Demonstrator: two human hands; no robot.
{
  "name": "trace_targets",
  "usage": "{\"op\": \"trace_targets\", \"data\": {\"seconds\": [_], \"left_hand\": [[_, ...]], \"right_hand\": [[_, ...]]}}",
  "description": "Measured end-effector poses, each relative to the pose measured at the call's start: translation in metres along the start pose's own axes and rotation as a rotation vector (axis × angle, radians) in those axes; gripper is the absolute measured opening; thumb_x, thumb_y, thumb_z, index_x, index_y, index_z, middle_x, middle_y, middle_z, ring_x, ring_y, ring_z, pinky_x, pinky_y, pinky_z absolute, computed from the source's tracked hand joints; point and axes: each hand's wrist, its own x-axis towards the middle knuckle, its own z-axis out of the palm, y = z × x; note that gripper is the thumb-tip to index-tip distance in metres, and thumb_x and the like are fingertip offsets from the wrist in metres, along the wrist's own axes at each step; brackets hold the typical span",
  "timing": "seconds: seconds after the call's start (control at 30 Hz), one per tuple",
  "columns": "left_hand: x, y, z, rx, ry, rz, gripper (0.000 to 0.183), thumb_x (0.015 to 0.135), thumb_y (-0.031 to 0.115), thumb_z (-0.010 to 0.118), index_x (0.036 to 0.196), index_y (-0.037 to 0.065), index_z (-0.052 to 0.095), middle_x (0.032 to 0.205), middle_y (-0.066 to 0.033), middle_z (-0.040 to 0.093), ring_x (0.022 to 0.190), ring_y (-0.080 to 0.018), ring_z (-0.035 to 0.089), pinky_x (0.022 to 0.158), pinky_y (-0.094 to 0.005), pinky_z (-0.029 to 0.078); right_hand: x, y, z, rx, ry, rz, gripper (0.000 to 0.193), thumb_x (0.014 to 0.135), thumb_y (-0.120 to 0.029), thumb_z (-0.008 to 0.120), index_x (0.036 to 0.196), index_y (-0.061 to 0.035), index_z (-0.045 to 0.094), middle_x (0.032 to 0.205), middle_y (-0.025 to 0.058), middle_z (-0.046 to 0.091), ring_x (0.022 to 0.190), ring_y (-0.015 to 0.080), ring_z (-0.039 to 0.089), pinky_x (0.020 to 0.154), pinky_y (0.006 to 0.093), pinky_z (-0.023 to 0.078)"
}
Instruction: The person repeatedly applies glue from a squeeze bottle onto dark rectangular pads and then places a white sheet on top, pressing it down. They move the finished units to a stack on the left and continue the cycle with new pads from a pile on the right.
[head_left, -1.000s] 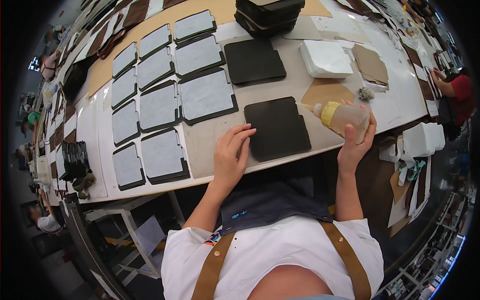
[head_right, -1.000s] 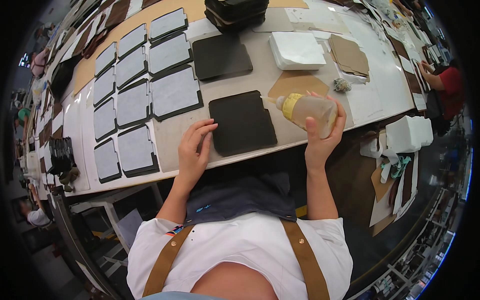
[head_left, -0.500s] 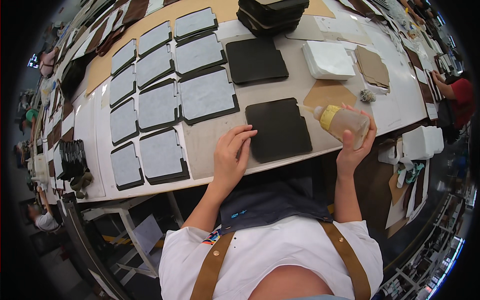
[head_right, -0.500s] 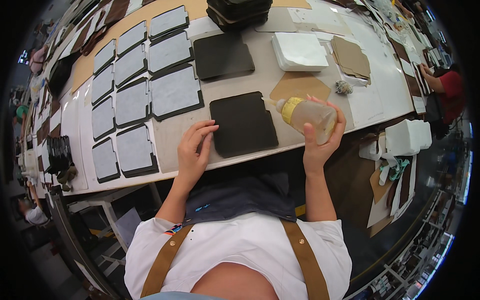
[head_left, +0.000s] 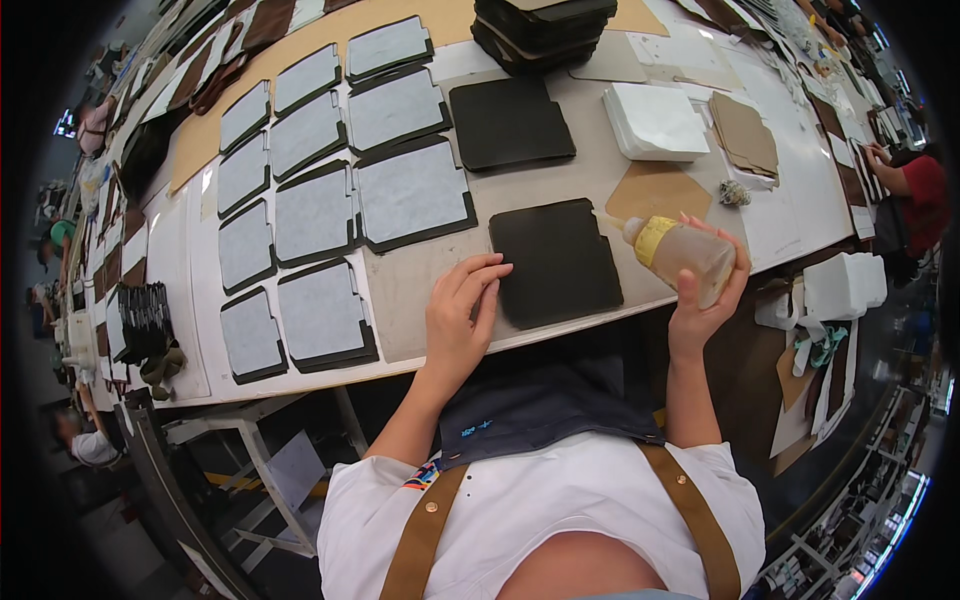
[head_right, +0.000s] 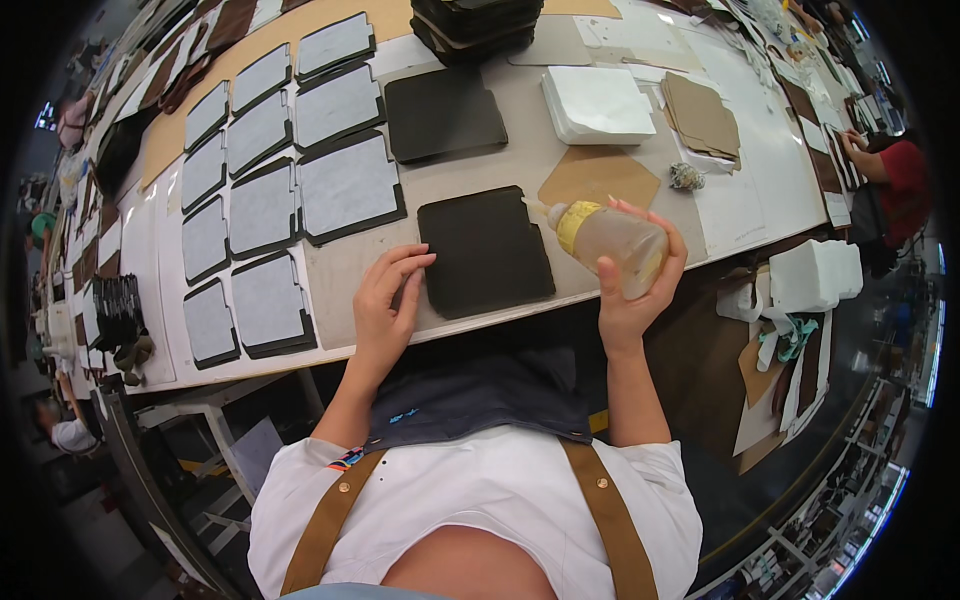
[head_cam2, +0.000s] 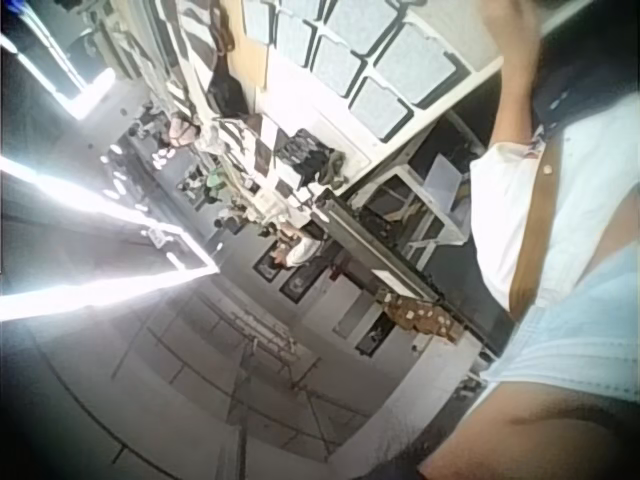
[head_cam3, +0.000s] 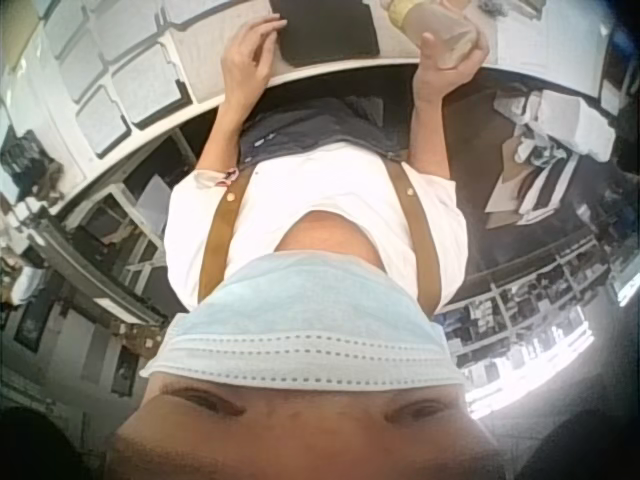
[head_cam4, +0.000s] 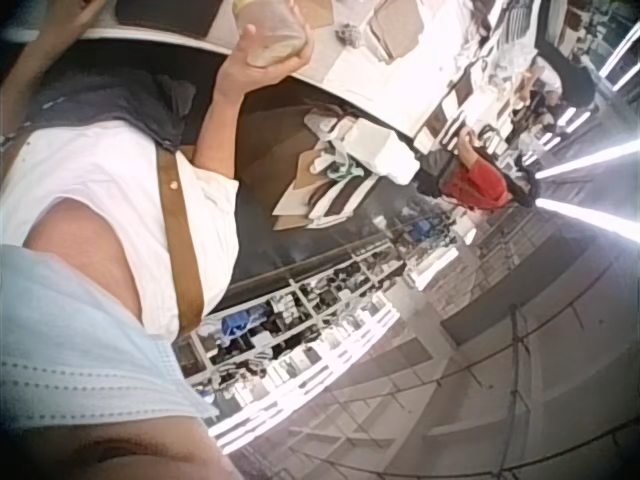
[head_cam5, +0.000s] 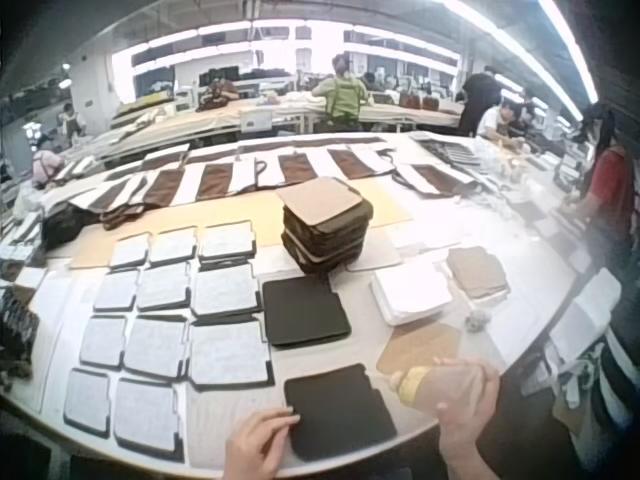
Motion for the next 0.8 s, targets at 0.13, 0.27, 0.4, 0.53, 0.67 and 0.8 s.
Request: {"op": "trace_targets", "data": {"seconds": [0.13, 0.27, 0.4, 0.53, 0.67, 0.8], "left_hand": [[0.0, 0.001, -0.001, 0.0, -0.002, -0.006, 0.024, 0.091, -0.003, 0.059, 0.11, 0.004, 0.072, 0.116, -0.0101, 0.07, 0.105, -0.0268, 0.066, 0.089, -0.0335, 0.052], [-0.001, -0.001, -0.001, -0.051, -0.005, -0.026, 0.022, 0.093, -0.002, 0.059, 0.11, 0.004, 0.071, 0.117, -0.011, 0.069, 0.107, -0.0251, 0.066, 0.09, -0.0323, 0.051], [-0.002, -0.001, -0.001, -0.192, 0.044, -0.074, 0.021, 0.094, -0.002, 0.058, 0.109, 0.004, 0.071, 0.115, -0.0113, 0.069, 0.104, -0.0255, 0.066, 0.09, -0.0328, 0.05], [-0.003, 0.0, -0.004, -0.267, 0.124, -0.078, 0.02, 0.095, -0.003, 0.056, 0.108, 0.002, 0.07, 0.11, -0.0124, 0.069, 0.102, -0.0241, 0.066, 0.091, -0.0316, 0.05], [-0.005, -0.004, -0.007, -0.287, 0.161, -0.068, 0.018, 0.097, -0.003, 0.055, 0.108, 0.0, 0.069, 0.107, -0.0119, 0.068, 0.102, -0.0217, 0.065, 0.091, -0.0307, 0.049], [-0.009, -0.009, -0.007, -0.366, 0.16, -0.108, 0.018, 0.098, -0.002, 0.052, 0.108, -0.002, 0.067, 0.108, -0.0116, 0.066, 0.103, -0.0196, 0.063, 0.094, -0.0299, 0.048]], "right_hand": [[-0.002, -0.001, 0.003, 0.009, -0.007, -0.009, 0.067, 0.09, -0.033, 0.077, 0.135, -0.0011, 0.04, 0.126, 0.0223, 0.06, 0.121, 0.0328, 0.06, 0.107, 0.0447, 0.046], [-0.005, -0.002, 0.007, 0.013, -0.032, -0.029, 0.067, 0.09, -0.033, 0.077, 0.135, -0.0012, 0.04, 0.126, 0.0222, 0.06, 0.121, 0.0324, 0.06, 0.106, 0.044, 0.046], [-0.007, -0.005, 0.016, 0.001, -0.072, -0.071, 0.067, 0.089, -0.033, 0.078, 0.134, -0.0015, 0.04, 0.126, 0.0225, 0.06, 0.12, 0.0322, 0.061, 0.104, 0.0431, 0.047], [-0.009, -0.008, 0.025, 0.009, -0.118, -0.09, 0.069, 0.088, -0.033, 0.079, 0.134, -0.0018, 0.039, 0.127, 0.0228, 0.06, 0.12, 0.0325, 0.061, 0.104, 0.0431, 0.047], [-0.011, -0.01, 0.037, 0.029, -0.158, -0.111, 0.07, 0.088, -0.032, 0.08, 0.134, -0.0017, 0.038, 0.127, 0.0233, 0.06, 0.121, 0.0334, 0.061, 0.104, 0.0435, 0.048], [-0.012, -0.009, 0.046, 0.037, -0.207, -0.141, 0.071, 0.087, -0.032, 0.08, 0.135, -0.0015, 0.037, 0.128, 0.0239, 0.059, 0.121, 0.0345, 0.061, 0.103, 0.044, 0.048]]}}
